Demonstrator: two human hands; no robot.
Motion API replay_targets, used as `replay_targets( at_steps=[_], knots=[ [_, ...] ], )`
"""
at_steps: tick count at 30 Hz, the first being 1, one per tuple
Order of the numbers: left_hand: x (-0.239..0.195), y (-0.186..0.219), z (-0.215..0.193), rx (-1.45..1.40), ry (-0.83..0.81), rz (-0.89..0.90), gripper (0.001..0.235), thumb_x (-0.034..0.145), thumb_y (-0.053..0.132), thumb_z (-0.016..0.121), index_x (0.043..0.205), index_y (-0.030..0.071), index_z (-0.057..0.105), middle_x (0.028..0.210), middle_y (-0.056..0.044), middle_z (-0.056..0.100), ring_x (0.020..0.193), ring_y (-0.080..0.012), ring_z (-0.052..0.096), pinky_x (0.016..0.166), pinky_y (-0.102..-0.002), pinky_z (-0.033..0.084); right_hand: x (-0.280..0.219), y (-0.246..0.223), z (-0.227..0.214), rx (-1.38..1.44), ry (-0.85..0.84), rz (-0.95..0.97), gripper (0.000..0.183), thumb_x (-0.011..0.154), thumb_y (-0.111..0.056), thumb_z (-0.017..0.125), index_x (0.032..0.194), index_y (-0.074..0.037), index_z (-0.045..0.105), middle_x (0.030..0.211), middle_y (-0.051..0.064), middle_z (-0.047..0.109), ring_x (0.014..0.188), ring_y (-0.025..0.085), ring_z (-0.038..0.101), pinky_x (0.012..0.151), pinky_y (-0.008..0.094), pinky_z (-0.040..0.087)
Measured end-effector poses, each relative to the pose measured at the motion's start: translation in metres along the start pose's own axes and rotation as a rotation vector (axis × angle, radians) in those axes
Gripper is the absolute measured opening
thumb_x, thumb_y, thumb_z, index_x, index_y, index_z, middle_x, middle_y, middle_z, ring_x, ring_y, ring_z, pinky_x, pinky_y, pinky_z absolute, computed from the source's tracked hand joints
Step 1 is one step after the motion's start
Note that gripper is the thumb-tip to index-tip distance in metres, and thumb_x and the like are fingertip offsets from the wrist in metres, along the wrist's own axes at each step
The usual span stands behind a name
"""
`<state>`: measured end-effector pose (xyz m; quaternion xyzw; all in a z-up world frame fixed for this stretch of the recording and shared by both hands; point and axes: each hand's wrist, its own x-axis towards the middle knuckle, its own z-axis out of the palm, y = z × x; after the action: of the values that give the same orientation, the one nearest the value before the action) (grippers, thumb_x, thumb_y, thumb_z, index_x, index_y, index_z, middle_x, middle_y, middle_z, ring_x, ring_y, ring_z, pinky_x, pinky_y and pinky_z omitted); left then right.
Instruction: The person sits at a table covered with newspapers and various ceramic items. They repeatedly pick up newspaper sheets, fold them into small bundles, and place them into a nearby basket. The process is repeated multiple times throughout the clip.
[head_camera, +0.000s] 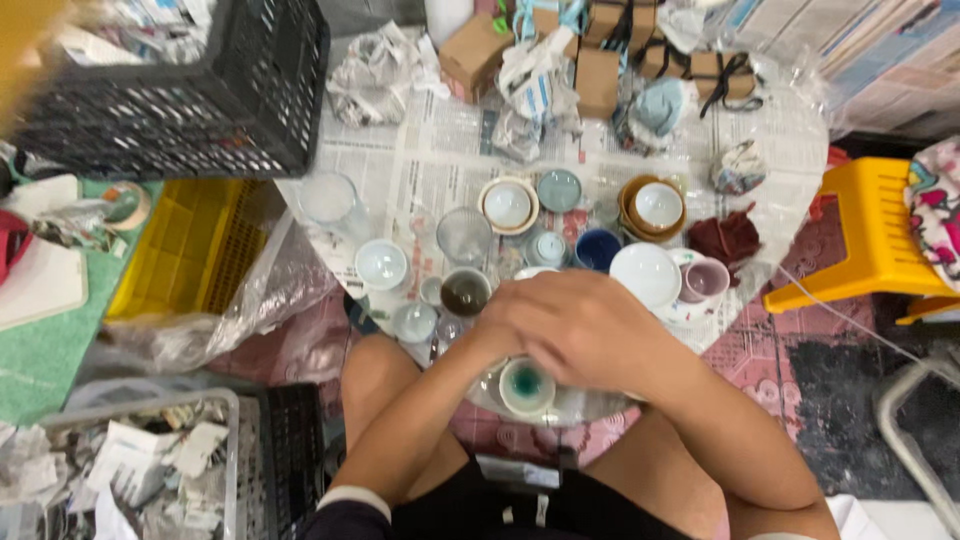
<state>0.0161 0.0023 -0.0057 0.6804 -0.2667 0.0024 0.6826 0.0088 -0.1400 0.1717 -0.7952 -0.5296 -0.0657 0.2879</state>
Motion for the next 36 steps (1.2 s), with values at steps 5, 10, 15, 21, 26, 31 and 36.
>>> replay_targets(
  at_steps=[5,10,15,21,26,31,36],
  knots=[
    [-0.005,0.003,-0.014,0.499,0.042,0.038,0.011,0.09,0.017,0.074,0.091,0.006,0.073,0.082,-0.013,0.073,0.074,-0.0319,0.07,0.065,-0.04,0.054,0.011,0.087,0.035,0.103,0.015,0.276,0.021,0.088,-0.01,0.066,0.108,-0.009,0.072,0.1,0.012,0.076,0.093,0.03,0.072,0.082,0.04,0.056],
    [0.002,0.019,-0.021,0.503,0.035,0.165,0.01,0.093,0.017,0.072,0.092,0.008,0.073,0.082,-0.012,0.073,0.069,-0.0304,0.07,0.062,-0.039,0.054,0.018,0.18,0.072,0.247,-0.082,0.479,0.034,0.095,-0.022,0.061,0.126,-0.007,0.065,0.117,0.016,0.067,0.097,0.028,0.071,0.087,0.038,0.055],
    [0.007,0.023,-0.018,0.518,0.012,0.185,0.01,0.091,0.018,0.073,0.089,0.008,0.074,0.077,-0.011,0.072,0.067,-0.0295,0.069,0.06,-0.039,0.054,0.022,0.281,0.133,0.171,-0.037,0.634,0.055,0.099,-0.033,0.064,0.144,-0.006,0.049,0.142,0.021,0.049,0.119,0.035,0.059,0.103,0.042,0.048],
    [0.006,0.02,-0.018,0.521,0.013,0.148,0.009,0.091,0.017,0.074,0.088,0.009,0.074,0.073,-0.009,0.07,0.064,-0.027,0.068,0.058,-0.038,0.053,0.027,0.38,0.166,-0.235,0.282,0.692,0.095,0.086,-0.036,0.078,0.156,0.0,0.024,0.156,0.031,0.028,0.141,0.051,0.031,0.115,0.057,0.031],
    [0.007,0.019,-0.019,0.524,-0.017,0.139,0.007,0.091,0.015,0.075,0.088,0.009,0.073,0.073,-0.007,0.068,0.067,-0.0256,0.069,0.06,-0.038,0.054,0.04,0.407,0.181,-0.173,0.2,0.885,0.098,0.084,-0.036,0.081,0.158,-0.01,0.022,0.161,0.024,0.024,0.146,0.048,0.025,0.112,0.062,0.029],
    [0.008,0.019,-0.021,0.492,-0.001,0.146,0.006,0.091,0.015,0.075,0.091,0.009,0.073,0.076,-0.007,0.069,0.068,-0.0257,0.069,0.058,-0.038,0.053,0.065,0.404,0.188,-0.236,0.201,0.921,0.096,0.08,-0.038,0.085,0.154,-0.013,0.03,0.158,0.02,0.027,0.142,0.046,0.027,0.109,0.064,0.03],
    [0.009,0.02,-0.027,0.457,-0.023,0.119,0.006,0.092,0.014,0.076,0.093,0.008,0.074,0.076,-0.007,0.069,0.066,-0.026,0.067,0.058,-0.038,0.053,0.074,0.401,0.185,-0.516,0.067,0.855,0.055,0.08,-0.027,0.081,0.13,-0.018,0.06,0.145,0.013,0.044,0.132,0.036,0.044,0.1,0.058,0.039]
  ],
)
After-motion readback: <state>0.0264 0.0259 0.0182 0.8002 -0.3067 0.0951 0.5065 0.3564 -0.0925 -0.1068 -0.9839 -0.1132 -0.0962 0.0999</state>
